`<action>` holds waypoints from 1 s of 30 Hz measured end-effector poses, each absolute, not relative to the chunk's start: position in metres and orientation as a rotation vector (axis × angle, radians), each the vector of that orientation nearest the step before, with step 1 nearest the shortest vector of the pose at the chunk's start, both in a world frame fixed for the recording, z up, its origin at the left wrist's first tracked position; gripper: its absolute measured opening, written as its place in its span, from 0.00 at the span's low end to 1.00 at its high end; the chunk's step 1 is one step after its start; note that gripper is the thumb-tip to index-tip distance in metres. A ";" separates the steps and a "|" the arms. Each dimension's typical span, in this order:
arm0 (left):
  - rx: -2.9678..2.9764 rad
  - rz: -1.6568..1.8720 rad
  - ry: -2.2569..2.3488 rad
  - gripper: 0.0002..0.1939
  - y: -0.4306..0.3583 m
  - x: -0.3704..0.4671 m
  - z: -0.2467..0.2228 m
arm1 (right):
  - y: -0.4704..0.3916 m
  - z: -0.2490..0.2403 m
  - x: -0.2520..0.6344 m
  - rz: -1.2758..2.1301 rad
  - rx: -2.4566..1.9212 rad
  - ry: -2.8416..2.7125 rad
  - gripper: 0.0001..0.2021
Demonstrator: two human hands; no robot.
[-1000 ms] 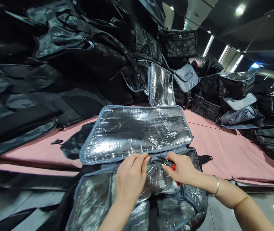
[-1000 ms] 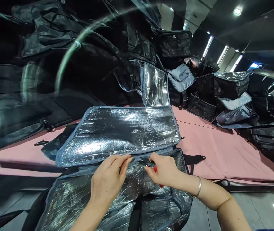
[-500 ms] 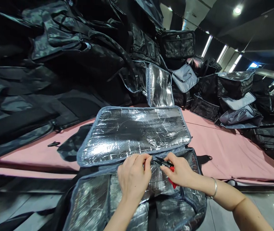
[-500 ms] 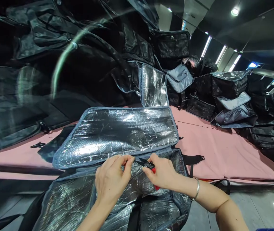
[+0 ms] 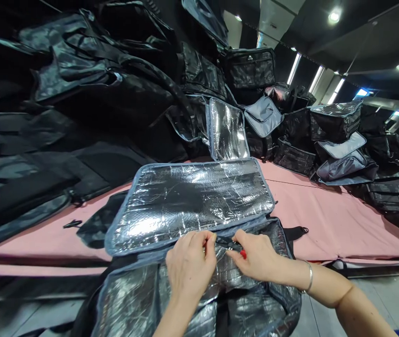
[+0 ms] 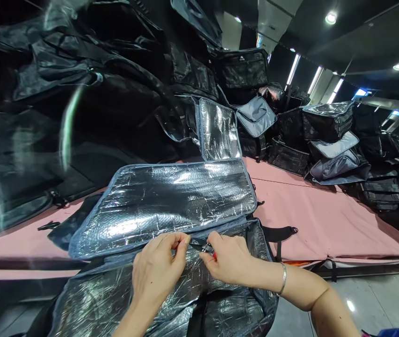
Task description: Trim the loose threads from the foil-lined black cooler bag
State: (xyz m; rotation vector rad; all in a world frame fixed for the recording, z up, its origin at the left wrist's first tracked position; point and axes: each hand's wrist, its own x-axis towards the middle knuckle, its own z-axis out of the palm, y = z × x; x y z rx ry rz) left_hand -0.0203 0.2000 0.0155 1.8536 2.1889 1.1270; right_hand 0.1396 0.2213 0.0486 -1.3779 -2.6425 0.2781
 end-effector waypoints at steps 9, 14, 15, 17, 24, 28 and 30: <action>1.876 1.153 2.177 0.14 0.199 -0.024 0.014 | 0.219 0.047 0.124 0.127 -1.453 -2.684 0.10; 1.904 1.196 2.191 0.14 0.200 -0.022 0.014 | 0.221 0.044 0.124 0.100 -1.408 -2.667 0.07; 1.909 1.220 2.178 0.14 0.199 -0.022 0.014 | 0.221 0.043 0.125 0.110 -1.394 -2.652 0.07; 1.925 1.303 2.103 0.14 0.196 -0.024 0.013 | 0.223 0.041 0.129 0.160 -1.364 -2.606 0.07; 1.862 1.397 1.747 0.13 0.164 -0.030 0.013 | 0.229 0.044 0.161 0.469 -1.148 -2.239 0.10; 1.666 1.324 1.724 0.16 0.143 -0.033 0.015 | 0.246 0.050 0.192 0.550 -1.140 -1.955 0.10; 1.573 1.305 1.771 0.18 0.136 -0.039 0.012 | 0.255 0.051 0.208 0.569 -1.139 -1.788 0.10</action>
